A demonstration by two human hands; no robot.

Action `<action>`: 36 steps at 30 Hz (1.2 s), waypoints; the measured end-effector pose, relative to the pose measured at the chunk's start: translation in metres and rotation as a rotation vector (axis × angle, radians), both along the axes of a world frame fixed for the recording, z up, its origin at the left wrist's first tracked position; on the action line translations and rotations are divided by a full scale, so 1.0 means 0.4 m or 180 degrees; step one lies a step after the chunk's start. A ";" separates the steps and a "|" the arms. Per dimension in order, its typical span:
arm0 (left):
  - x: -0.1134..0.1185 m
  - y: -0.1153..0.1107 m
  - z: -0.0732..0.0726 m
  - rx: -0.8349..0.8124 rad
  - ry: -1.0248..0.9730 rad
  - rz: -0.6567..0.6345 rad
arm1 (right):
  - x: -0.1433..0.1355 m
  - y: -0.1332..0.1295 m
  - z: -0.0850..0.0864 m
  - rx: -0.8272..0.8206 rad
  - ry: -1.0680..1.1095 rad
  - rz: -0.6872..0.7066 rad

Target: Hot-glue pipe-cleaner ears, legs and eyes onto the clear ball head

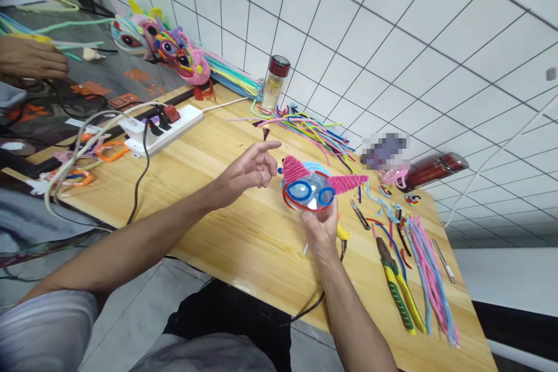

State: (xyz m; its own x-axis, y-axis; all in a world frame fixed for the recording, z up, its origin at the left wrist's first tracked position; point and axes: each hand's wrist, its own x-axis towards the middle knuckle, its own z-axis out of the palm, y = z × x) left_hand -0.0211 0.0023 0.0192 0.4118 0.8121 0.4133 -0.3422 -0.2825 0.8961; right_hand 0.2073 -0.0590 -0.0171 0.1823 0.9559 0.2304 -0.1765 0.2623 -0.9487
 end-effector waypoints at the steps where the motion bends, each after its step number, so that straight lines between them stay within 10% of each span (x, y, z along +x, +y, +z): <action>1: 0.001 0.004 0.002 -0.0278 -0.0240 -0.0126 | 0.000 0.001 0.000 0.0019 0.0012 -0.0009; 10: 0.006 0.011 0.022 -0.1219 -0.0987 -0.0475 | 0.012 0.004 -0.019 0.0074 -0.0170 0.0046; 23: 0.072 -0.048 -0.044 -0.0445 0.0135 -0.0357 | 0.027 -0.004 -0.028 0.0001 -0.0272 0.0470; 36: 0.107 -0.089 -0.059 0.1253 0.0847 0.1789 | 0.027 -0.026 0.032 -0.0279 -0.0665 0.0420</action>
State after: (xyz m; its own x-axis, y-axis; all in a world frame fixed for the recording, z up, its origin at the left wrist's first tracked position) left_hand 0.0215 -0.0333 -0.0043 0.1040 0.7423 0.6619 0.1638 -0.6692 0.7248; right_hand 0.2182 -0.0694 -0.0044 0.0120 0.9862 0.1651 -0.0015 0.1651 -0.9863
